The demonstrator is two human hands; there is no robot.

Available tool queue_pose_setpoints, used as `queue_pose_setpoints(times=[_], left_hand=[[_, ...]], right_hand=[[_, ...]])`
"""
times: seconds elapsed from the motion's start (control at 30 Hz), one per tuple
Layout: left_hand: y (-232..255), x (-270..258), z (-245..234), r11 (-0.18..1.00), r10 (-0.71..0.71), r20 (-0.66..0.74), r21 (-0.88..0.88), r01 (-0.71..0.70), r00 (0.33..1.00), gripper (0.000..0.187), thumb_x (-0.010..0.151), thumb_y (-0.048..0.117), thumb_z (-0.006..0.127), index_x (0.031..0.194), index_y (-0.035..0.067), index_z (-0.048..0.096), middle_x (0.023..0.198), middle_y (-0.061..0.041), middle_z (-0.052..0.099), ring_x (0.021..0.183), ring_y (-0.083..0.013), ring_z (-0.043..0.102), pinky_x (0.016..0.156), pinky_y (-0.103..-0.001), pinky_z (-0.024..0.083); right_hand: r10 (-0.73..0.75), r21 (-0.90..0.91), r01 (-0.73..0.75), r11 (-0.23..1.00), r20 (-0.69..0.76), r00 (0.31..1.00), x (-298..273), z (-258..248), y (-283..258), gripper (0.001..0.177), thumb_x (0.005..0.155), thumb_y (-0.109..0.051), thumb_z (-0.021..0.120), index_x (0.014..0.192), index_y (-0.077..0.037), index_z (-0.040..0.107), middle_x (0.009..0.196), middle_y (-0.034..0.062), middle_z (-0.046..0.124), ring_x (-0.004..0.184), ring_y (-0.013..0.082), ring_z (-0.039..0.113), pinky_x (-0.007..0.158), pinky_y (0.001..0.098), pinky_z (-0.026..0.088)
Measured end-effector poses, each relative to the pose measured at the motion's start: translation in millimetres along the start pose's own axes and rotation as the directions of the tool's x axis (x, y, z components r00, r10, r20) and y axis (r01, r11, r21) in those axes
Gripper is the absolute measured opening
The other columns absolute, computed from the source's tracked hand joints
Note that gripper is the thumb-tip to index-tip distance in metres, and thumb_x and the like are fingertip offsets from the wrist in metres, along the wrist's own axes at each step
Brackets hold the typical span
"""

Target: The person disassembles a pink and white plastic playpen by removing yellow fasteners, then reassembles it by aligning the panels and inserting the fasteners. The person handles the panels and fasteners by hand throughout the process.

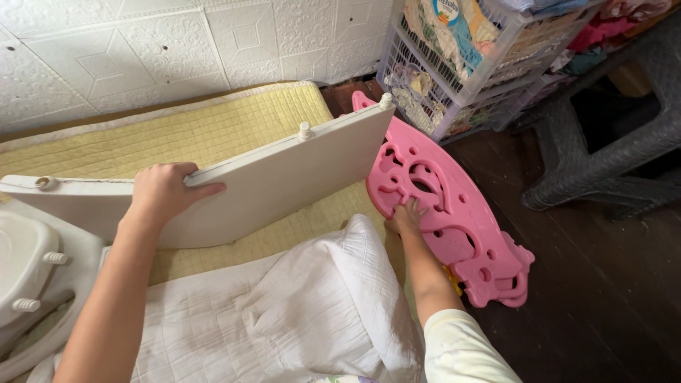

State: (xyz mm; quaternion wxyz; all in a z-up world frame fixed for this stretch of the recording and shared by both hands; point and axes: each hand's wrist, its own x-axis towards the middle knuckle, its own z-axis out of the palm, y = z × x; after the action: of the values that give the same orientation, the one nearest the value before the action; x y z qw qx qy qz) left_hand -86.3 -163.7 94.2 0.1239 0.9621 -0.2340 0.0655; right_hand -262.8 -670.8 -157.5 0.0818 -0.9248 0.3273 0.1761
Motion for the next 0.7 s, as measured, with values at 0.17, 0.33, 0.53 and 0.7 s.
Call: queue_pose_setpoints(times=[0.17, 0.33, 0.53, 0.7], left_hand=[[0.9, -1.1, -0.3, 1.000, 0.003, -0.001, 0.004, -0.003, 1.000, 0.070, 0.070, 0.072, 0.078, 0.099, 0.008, 0.082, 0.074, -0.015, 0.074, 0.078, -0.0327, 0.073, 0.077, -0.043, 0.058], [1.5, -3.6, 1.5, 0.999, 0.046, -0.045, -0.007, -0.047, 0.998, 0.070, 0.070, 0.072, 0.078, 0.099, 0.009, 0.082, 0.075, -0.015, 0.074, 0.079, -0.0333, 0.073, 0.077, -0.044, 0.058], [2.6, -2.7, 6.0, 0.998, 0.066, -0.068, -0.020, -0.067, 0.996, 0.073, 0.069, 0.075, 0.078, 0.099, 0.009, 0.081, 0.078, -0.016, 0.075, 0.080, -0.0342, 0.072, 0.076, -0.044, 0.058], [4.3, 0.1, 10.3, 0.997, 0.072, -0.076, -0.028, -0.074, 0.995, 0.072, 0.068, 0.076, 0.077, 0.095, 0.010, 0.081, 0.076, -0.014, 0.074, 0.078, -0.0335, 0.072, 0.073, -0.045, 0.057]], right_hand=[[0.007, 0.014, -0.004, 1.000, -0.211, 0.978, 3.6, 6.2, 12.7, 0.059, 0.077, -0.030, 0.079, 0.131, -0.009, 0.067, 0.161, 0.0282, 0.026, 0.153, 0.0433, 0.016, 0.121, 0.0715, 0.001], [-0.032, -0.096, 0.000, 0.995, -0.340, 0.940, 17.8, 0.4, 46.2, 0.048, 0.081, -0.018, 0.072, 0.128, -0.011, 0.068, 0.158, 0.0251, 0.040, 0.151, 0.0398, 0.031, 0.121, 0.0633, 0.024], [-0.061, -0.023, 0.059, 0.998, -0.613, 0.787, 21.8, -58.6, 91.6, 0.049, 0.081, -0.016, 0.075, 0.127, -0.008, 0.062, 0.124, 0.0202, 0.068, 0.112, 0.0398, 0.067, 0.099, 0.0521, 0.051], [0.053, 0.168, 0.130, 0.977, -0.784, 0.618, 21.1, -135.9, 138.3, 0.044, 0.072, -0.033, 0.092, 0.096, -0.004, 0.069, 0.091, 0.0245, 0.073, 0.087, 0.0468, 0.071, 0.079, 0.0555, 0.056]])
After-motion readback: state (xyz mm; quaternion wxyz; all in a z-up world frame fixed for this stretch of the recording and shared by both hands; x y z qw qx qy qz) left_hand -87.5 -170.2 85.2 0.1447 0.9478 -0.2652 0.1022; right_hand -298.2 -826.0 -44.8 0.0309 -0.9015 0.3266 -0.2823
